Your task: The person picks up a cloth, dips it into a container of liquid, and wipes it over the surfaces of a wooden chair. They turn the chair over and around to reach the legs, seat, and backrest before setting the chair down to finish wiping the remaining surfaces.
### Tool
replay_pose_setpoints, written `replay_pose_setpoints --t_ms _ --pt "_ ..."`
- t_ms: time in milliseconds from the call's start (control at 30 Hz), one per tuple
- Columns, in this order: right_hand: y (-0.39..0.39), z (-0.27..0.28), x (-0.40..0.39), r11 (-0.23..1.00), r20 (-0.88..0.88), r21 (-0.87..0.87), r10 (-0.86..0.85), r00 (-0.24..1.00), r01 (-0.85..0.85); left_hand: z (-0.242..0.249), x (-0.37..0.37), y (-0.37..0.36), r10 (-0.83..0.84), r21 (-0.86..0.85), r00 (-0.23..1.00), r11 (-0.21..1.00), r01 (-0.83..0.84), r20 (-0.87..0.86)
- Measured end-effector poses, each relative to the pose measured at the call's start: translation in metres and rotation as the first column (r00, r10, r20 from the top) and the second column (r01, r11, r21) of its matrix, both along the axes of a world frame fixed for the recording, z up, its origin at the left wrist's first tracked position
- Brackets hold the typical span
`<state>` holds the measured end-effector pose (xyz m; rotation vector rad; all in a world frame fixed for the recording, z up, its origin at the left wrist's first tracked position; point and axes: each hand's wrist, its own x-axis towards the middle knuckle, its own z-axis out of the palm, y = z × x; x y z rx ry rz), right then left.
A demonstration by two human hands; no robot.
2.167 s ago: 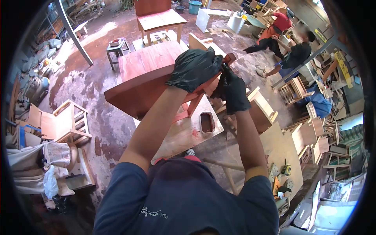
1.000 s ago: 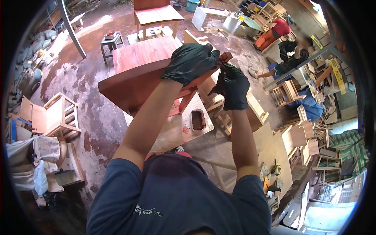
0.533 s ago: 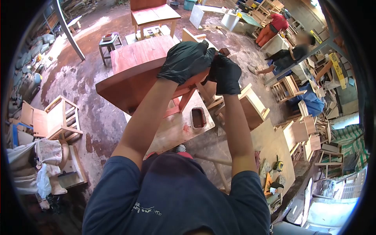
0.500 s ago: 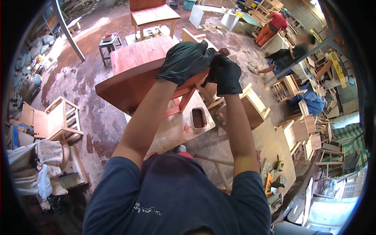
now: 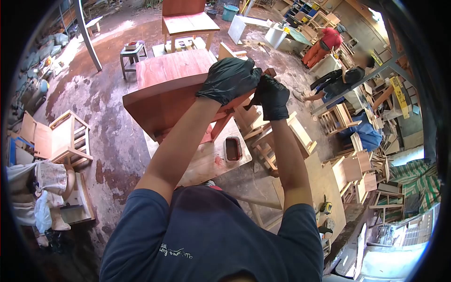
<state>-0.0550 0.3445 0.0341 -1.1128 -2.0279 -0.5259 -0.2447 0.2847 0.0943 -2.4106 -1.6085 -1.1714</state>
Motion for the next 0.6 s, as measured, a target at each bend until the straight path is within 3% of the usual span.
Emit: replay_pose_setpoints --t_ms 133,233,267,300,367,400,500,533,567,600 --pt "0.010 -0.007 0.003 0.983 -0.239 0.125 0.165 0.957 -0.138 0.000 -0.002 0.002 0.002 -0.042 1.000 0.999 -0.003 -0.031" --pt "0.008 -0.013 -0.008 0.970 -0.595 0.045 0.217 0.774 -0.238 0.005 -0.001 -0.001 0.025 -0.080 1.000 0.996 -0.026 -0.013" --pt "0.013 -0.011 -0.014 0.969 -0.666 0.074 0.224 0.712 -0.236 0.004 0.000 -0.001 0.031 -0.092 1.000 0.995 -0.032 -0.004" --pt "0.017 -0.004 -0.012 0.975 -0.656 0.064 0.201 0.728 -0.211 0.005 0.000 -0.004 0.039 -0.083 0.999 0.996 -0.040 -0.004" --pt "0.009 0.030 -0.013 0.925 -0.902 -0.089 0.082 0.423 -0.369 0.007 0.001 -0.008 0.048 -0.062 0.999 0.997 -0.049 -0.008" --pt "0.012 0.038 -0.002 0.929 -0.841 -0.156 0.053 0.539 -0.336 0.008 0.003 -0.006 0.060 -0.103 0.997 0.993 -0.065 -0.047" --pt "0.001 0.021 0.012 0.856 -0.797 -0.235 0.102 0.595 -0.461 0.002 0.002 0.001 0.072 -0.076 0.997 0.995 -0.072 -0.007" --pt "-0.010 0.008 0.001 0.926 -0.704 -0.256 0.018 0.710 -0.277 0.015 0.003 -0.006 0.086 -0.173 0.996 0.981 -0.089 -0.021" --pt "0.006 -0.023 0.006 0.930 -0.664 -0.085 0.215 0.716 -0.357 0.014 0.001 -0.005 0.097 -0.130 0.995 0.987 -0.097 -0.009" --pt "0.008 -0.029 0.001 0.920 -0.596 -0.111 0.241 0.766 -0.376 0.012 0.002 -0.006 0.103 -0.095 0.995 0.990 -0.102 0.000"
